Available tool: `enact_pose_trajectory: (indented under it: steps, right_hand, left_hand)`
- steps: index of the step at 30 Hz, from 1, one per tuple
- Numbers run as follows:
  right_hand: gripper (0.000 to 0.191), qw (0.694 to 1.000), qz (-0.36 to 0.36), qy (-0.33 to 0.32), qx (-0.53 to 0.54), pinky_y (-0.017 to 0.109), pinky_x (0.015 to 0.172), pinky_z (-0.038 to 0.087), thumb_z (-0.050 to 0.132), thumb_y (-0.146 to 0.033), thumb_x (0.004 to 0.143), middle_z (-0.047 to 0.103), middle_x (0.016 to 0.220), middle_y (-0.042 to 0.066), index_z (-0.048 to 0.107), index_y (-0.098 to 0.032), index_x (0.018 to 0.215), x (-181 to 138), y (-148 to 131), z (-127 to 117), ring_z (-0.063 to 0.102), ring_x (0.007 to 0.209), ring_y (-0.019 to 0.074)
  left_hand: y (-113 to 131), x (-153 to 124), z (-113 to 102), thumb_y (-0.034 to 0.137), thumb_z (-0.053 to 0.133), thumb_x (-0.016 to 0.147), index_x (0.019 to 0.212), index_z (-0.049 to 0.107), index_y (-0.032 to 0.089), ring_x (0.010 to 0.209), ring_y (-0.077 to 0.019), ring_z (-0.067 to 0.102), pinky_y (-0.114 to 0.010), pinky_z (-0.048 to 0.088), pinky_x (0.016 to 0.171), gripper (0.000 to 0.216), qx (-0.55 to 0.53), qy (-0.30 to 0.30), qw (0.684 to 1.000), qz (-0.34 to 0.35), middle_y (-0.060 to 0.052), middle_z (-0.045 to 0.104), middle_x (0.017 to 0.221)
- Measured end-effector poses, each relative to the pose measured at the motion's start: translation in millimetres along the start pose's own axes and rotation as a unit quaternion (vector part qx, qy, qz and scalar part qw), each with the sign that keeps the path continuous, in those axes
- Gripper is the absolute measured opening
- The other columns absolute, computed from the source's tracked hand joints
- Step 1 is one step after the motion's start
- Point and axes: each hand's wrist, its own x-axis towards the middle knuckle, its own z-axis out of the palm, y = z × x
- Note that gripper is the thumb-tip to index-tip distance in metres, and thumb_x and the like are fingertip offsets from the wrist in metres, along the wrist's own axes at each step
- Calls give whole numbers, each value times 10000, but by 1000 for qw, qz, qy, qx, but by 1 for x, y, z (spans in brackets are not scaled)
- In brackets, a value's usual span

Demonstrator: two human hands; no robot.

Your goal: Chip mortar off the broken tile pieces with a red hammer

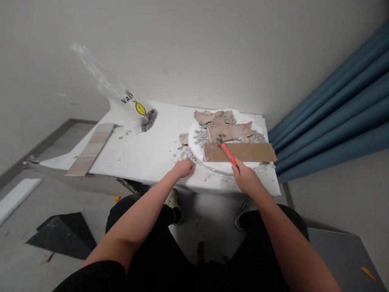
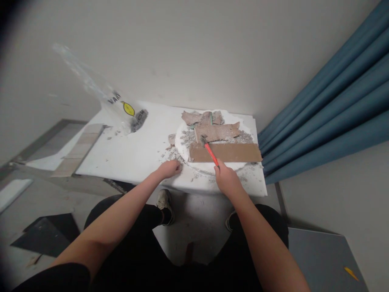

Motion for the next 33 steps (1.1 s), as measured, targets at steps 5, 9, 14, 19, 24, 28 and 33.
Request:
enact_pose_trajectory:
  steps: [5, 9, 14, 19, 24, 28, 33]
  right_hand:
    - [466, 1000, -4, 10, 7, 336, 781, 473, 358, -332, 1036, 749, 1064, 137, 521, -187, 1448, 0, 1, 0, 689, 944, 293]
    - [465, 1000, -1, 4, 24, 330, 766, 474, 367, -329, 1034, 742, 1103, 144, 518, -191, 1453, 1, 0, -2, 691, 944, 294]
    - [462, 999, 4, -3, 36, 334, 782, 477, 379, -335, 1034, 742, 1103, 138, 517, -206, 1455, 1, 0, -3, 689, 958, 291]
    - [446, 997, -16, 11, 73, 345, 860, 475, 372, -318, 1033, 730, 1155, 146, 550, -177, 1417, 0, 6, -4, 668, 1052, 297]
    - [476, 992, -27, 50, 116, 361, 916, 475, 381, -332, 1027, 699, 1249, 144, 517, -188, 1460, 0, 13, -17, 644, 1129, 301]
    - [482, 991, -9, 54, 124, 365, 925, 475, 394, -320, 1021, 694, 1263, 150, 513, -185, 1469, 2, 18, -19, 646, 1130, 304]
    - [450, 995, -5, 25, 96, 367, 899, 465, 398, -319, 1030, 712, 1206, 169, 546, -164, 1426, 2, 19, -16, 660, 1083, 316]
  left_hand:
    - [-8, 6, -7, 240, 638, 700, 725, 600, 220, 741, -231, 656, -310, 469, 667, 49, -18, 44, 999, -27, -80, 688, 826]
    - [-14, 18, -32, 223, 595, 778, 901, 622, 222, 768, -242, 655, -311, 458, 680, 126, -67, 158, 977, -123, -63, 690, 783]
    - [7, 34, -57, 245, 621, 795, 815, 638, 192, 739, -187, 626, -305, 483, 727, 59, -238, 258, 933, -71, -39, 694, 776]
    - [41, 52, -57, 336, 758, 727, 913, 679, 158, 696, -160, 613, -298, 513, 696, 270, -396, 213, 893, 25, -32, 701, 774]
    - [56, 65, -53, 405, 654, 831, 829, 727, 174, 743, -181, 633, -308, 510, 742, 242, -346, 223, 910, 57, -33, 729, 795]
    - [61, 69, -50, 385, 616, 861, 858, 738, 172, 746, -180, 640, -298, 503, 745, 245, -327, 232, 914, 57, -32, 742, 801]
    - [61, 71, -49, 336, 637, 851, 880, 746, 175, 710, -171, 621, -298, 506, 741, 197, -306, 254, 916, 43, -33, 738, 794]
